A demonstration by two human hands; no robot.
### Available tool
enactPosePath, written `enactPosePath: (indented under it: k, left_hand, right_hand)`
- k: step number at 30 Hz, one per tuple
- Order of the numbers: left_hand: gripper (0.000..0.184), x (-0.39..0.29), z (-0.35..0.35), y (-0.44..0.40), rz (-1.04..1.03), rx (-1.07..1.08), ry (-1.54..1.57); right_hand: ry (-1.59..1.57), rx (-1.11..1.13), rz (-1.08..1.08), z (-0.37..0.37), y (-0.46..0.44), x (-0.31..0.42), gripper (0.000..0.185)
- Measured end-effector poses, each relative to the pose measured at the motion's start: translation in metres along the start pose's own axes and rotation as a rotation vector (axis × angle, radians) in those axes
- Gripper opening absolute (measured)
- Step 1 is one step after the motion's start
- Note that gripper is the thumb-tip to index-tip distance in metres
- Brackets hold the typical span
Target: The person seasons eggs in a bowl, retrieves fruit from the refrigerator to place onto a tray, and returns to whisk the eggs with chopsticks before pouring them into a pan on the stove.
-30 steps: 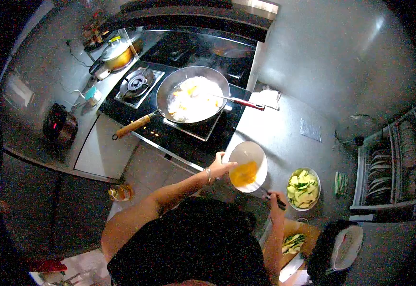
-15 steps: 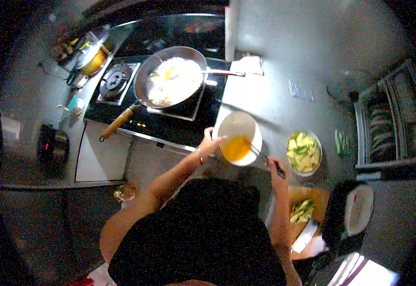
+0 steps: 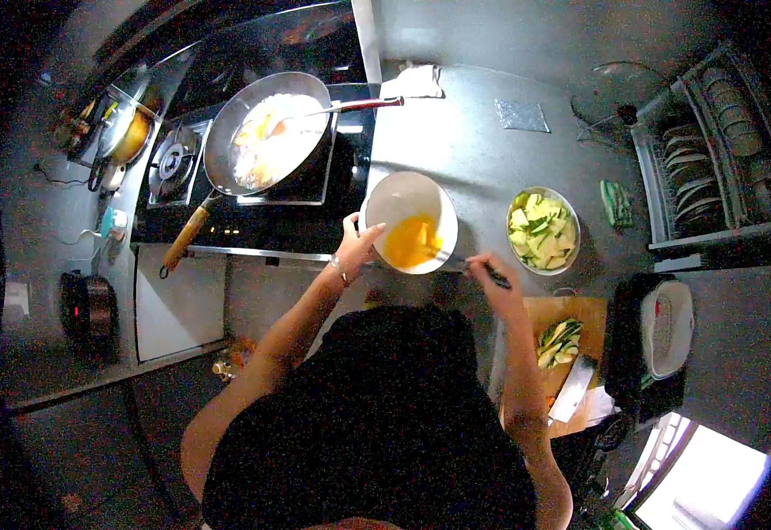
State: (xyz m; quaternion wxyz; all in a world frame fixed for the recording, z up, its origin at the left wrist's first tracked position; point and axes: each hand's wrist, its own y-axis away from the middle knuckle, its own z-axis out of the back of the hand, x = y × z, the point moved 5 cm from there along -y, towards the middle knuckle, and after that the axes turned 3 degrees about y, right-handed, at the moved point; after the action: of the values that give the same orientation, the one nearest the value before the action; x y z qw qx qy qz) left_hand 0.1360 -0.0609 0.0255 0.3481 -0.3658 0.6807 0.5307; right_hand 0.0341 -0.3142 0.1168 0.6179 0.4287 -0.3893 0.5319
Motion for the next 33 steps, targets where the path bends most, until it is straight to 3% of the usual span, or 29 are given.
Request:
enactPosePath:
  k: [1, 4, 5, 8, 12, 13, 16, 20, 21, 24, 25, 28, 29, 32, 33]
  left_hand:
    - [0.082, 0.000, 0.001, 0.000, -0.032, -0.005, 0.015]
    - [0.081, -0.007, 0.000, 0.005, -0.003, -0.012, -0.048]
    - [0.081, -0.011, -0.002, 0.009, 0.028, 0.005, -0.036]
    - [0.081, -0.011, -0.004, 0.009, 0.012, 0.003, 0.002]
    - [0.078, -0.008, -0.004, 0.010, 0.008, 0.014, 0.020]
    - [0.078, -0.009, -0.005, 0.011, 0.021, 0.016, 0.011]
    - [0.075, -0.014, -0.003, 0.010, 0.073, 0.006, -0.067]
    - [0.069, -0.016, -0.010, 0.012, 0.061, 0.030, 0.030]
    - [0.068, -0.012, -0.008, 0.009, 0.067, 0.037, 0.029]
    - [0.068, -0.002, -0.003, -0.004, 0.051, 0.111, 0.066]
    - [0.068, 0.000, -0.002, -0.005, 0.057, 0.096, 0.059]
    - [0.068, -0.007, -0.005, 0.001, 0.056, 0.084, 0.047]
    - [0.068, -0.004, -0.002, -0.003, 0.059, 0.085, 0.048]
    - [0.070, -0.002, -0.004, -0.002, 0.050, 0.091, 0.069]
    - [0.070, -0.004, -0.006, 0.000, 0.057, 0.096, 0.069]
  right_hand:
    - [-0.062, 0.053, -0.018, -0.002, 0.004, 0.005, 0.013]
    - [-0.188, -0.206, -0.022, 0.011, 0.001, -0.008, 0.013]
    - [0.012, -0.196, 0.043, 0.015, -0.001, -0.006, 0.013]
    - [-0.194, 0.054, -0.064, 0.001, 0.008, -0.013, 0.013]
    - [0.014, -0.168, 0.094, 0.011, 0.004, -0.007, 0.014]
    - [-0.032, -0.017, 0.032, 0.004, 0.007, -0.007, 0.012]
    - [-0.201, -0.085, -0.027, 0.007, 0.007, -0.014, 0.015]
    - [-0.111, 0.069, 0.102, 0.000, 0.009, -0.002, 0.013]
    - [-0.157, 0.092, 0.047, -0.003, 0.009, -0.009, 0.012]
    - [-0.125, -0.218, 0.159, 0.010, 0.006, -0.014, 0.010]
    - [-0.043, -0.249, 0.325, 0.010, 0.007, -0.013, 0.011]
    - [-0.306, 0.104, 0.055, -0.004, 0.013, 0.004, 0.011]
    - [-0.418, 0.033, 0.060, -0.002, 0.011, 0.003, 0.013]
    - [-0.004, -0.270, 0.329, 0.010, 0.006, -0.005, 0.015]
    - [-0.056, -0.081, 0.310, 0.001, 0.009, -0.004, 0.014]
